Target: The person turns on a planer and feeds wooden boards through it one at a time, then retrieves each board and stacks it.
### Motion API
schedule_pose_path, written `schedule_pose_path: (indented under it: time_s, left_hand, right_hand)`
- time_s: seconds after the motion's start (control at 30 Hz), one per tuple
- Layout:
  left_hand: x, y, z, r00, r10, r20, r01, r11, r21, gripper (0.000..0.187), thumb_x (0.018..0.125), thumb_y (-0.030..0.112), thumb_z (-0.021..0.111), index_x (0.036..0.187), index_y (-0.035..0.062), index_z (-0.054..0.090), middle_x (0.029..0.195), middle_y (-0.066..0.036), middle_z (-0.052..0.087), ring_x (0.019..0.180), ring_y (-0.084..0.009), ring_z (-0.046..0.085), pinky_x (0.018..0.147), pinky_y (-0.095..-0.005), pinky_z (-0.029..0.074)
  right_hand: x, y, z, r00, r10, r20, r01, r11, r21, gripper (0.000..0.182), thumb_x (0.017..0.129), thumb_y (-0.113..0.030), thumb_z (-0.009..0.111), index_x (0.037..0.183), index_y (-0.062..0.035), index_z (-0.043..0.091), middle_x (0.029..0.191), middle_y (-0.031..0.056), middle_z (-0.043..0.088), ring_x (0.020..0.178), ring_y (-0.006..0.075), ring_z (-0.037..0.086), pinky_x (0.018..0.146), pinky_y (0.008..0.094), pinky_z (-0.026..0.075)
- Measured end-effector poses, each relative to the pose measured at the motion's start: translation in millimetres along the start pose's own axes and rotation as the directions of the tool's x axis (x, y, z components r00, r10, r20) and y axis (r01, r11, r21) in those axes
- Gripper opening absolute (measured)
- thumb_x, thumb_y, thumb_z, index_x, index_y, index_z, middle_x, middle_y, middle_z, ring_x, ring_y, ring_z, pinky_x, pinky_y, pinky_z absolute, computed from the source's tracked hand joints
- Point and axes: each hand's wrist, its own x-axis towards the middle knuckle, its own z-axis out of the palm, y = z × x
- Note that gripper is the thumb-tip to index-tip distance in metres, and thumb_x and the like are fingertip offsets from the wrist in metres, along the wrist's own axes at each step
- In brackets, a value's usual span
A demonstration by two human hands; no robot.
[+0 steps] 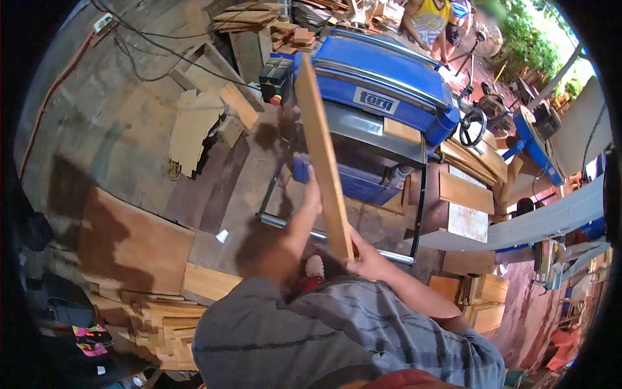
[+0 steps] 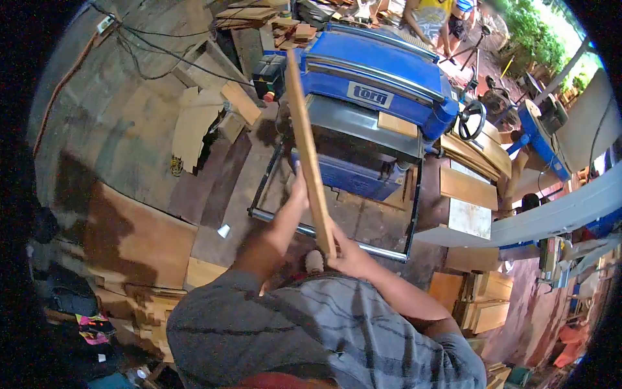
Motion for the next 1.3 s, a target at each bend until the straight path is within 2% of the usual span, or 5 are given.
schedule_pose_path:
  time_s: [0.37,0.5,0.57,0.63,1.3]
  left_hand:
    - [16,0,-84,0.945,0.328,0.015,-0.215,0.585,0.782,0.043,0.096,0.036,0.055,0.113,-0.0030,0.061,0.097,-0.010,0.068,0.080,-0.0207,0.064,0.075,-0.0364,0.053]
    - [-24,6,-26,0.950,-0.309,0.031,0.302,0.942,0.144,0.049,0.100,0.043,0.048,0.125,0.0010,0.055,0.099,-0.011,0.062,0.088,-0.0210,0.059,0.078,-0.0420,0.050]
    - [15,-37,-56,0.491,-0.172,0.854,0.613,0.765,-0.198,0.061,0.094,0.050,0.053,0.132,0.0022,0.051,0.090,-0.006,0.051,0.081,-0.0177,0.049,0.077,-0.0351,0.044]
    - [-18,-40,-5,0.465,-0.162,0.870,0.716,0.647,-0.263,0.069,0.093,0.055,0.049,0.136,0.0005,0.046,0.090,-0.008,0.048,0.081,-0.0188,0.044,0.084,-0.0340,0.039]
    - [-45,20,-93,0.977,-0.033,0.211,-0.035,0.950,0.311,0.053,0.101,0.042,0.045,0.137,0.0026,0.044,0.124,-0.011,0.060,0.111,-0.0229,0.061,0.090,-0.0384,0.050]
  right_hand:
    - [26,82,21,0.957,0.263,-0.121,-0.185,0.878,0.442,0.040,0.098,-0.017,0.057,0.134,-0.0012,0.047,0.111,0.0070,0.061,0.096,0.0147,0.057,0.086,0.0319,0.048]
    - [13,5,18,0.995,-0.083,0.052,0.075,0.987,0.142,0.090,0.086,-0.031,0.074,0.152,-0.0040,0.019,0.151,0.0192,0.032,0.136,0.0310,0.039,0.109,0.0382,0.035]
    - [16,-31,22,0.948,-0.282,0.145,0.316,0.877,-0.361,0.098,0.078,-0.032,0.081,0.152,-0.0057,0.022,0.155,0.0250,0.021,0.145,0.0395,0.024,0.114,0.0461,0.028]
    - [29,-38,29,0.948,-0.292,0.126,0.313,0.789,-0.529,0.099,0.075,-0.029,0.082,0.152,-0.0070,0.023,0.155,0.0269,0.020,0.144,0.0428,0.022,0.114,0.0508,0.026]
    - [147,77,21,0.976,-0.218,0.014,0.087,0.329,-0.940,0.069,0.084,-0.009,0.057,0.149,-0.0069,0.032,0.152,0.0274,0.027,0.141,0.0479,0.026,0.109,0.0656,0.024]
